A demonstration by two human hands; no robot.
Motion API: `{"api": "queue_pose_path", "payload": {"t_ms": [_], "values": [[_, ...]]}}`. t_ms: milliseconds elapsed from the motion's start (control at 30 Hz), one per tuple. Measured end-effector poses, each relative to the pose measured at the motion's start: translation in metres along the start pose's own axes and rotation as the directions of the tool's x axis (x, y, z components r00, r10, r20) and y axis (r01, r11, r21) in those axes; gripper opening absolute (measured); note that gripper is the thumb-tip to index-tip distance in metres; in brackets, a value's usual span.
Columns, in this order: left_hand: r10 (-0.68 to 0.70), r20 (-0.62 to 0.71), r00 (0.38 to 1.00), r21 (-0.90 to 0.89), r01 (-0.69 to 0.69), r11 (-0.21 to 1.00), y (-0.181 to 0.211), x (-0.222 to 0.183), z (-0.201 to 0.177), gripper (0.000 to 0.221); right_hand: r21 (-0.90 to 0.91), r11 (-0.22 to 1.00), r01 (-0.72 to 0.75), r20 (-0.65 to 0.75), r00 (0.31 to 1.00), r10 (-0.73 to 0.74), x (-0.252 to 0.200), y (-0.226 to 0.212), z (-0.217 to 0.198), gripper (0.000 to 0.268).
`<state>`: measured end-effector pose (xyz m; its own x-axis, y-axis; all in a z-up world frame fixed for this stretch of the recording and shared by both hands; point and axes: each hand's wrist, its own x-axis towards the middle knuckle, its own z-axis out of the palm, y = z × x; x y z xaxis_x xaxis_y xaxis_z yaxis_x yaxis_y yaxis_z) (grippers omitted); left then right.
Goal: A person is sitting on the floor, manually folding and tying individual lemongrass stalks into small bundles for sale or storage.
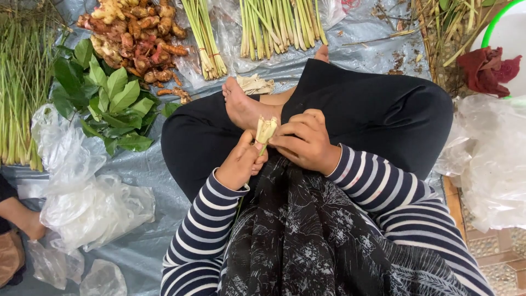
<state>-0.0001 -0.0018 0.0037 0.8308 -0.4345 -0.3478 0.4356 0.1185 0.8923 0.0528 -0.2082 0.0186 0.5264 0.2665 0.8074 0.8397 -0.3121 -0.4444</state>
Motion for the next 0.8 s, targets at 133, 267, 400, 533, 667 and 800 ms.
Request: {"api": "queue_pose_path", "payload": {"t_ms": [133,267,400,533,667,800], "values": [[0.025,0.005,1.000,-0.010,-0.025,1.000,0.002,-0.001,0.003,0.015,0.014,1.000,-0.020,-0.014,1.000,0.021,0.000,-0.004,0.001,0.001],[0.031,-0.028,0.999,0.042,-0.029,0.999,0.001,-0.002,0.003,0.016,0.122,0.991,-0.058,0.048,0.997,0.053,-0.003,-0.003,0.003,0.004],[0.074,-0.091,0.993,0.107,-0.064,0.992,0.008,-0.005,0.005,0.017,0.684,0.494,-0.537,0.427,0.844,0.324,-0.020,0.001,0.001,0.021],[0.159,-0.182,0.970,0.224,-0.116,0.968,0.010,-0.008,0.010,0.018,0.766,0.207,-0.608,0.525,0.779,0.342,-0.024,0.005,0.002,0.022],[0.268,-0.256,0.929,0.259,-0.201,0.945,0.020,-0.009,0.021,0.017,0.854,-0.156,-0.496,0.507,0.730,0.459,-0.008,-0.004,-0.002,0.030],[0.341,-0.318,0.885,0.306,-0.245,0.920,0.011,-0.006,0.025,0.018,0.758,-0.629,-0.171,0.597,0.571,0.563,-0.023,-0.002,0.001,0.025]]}}
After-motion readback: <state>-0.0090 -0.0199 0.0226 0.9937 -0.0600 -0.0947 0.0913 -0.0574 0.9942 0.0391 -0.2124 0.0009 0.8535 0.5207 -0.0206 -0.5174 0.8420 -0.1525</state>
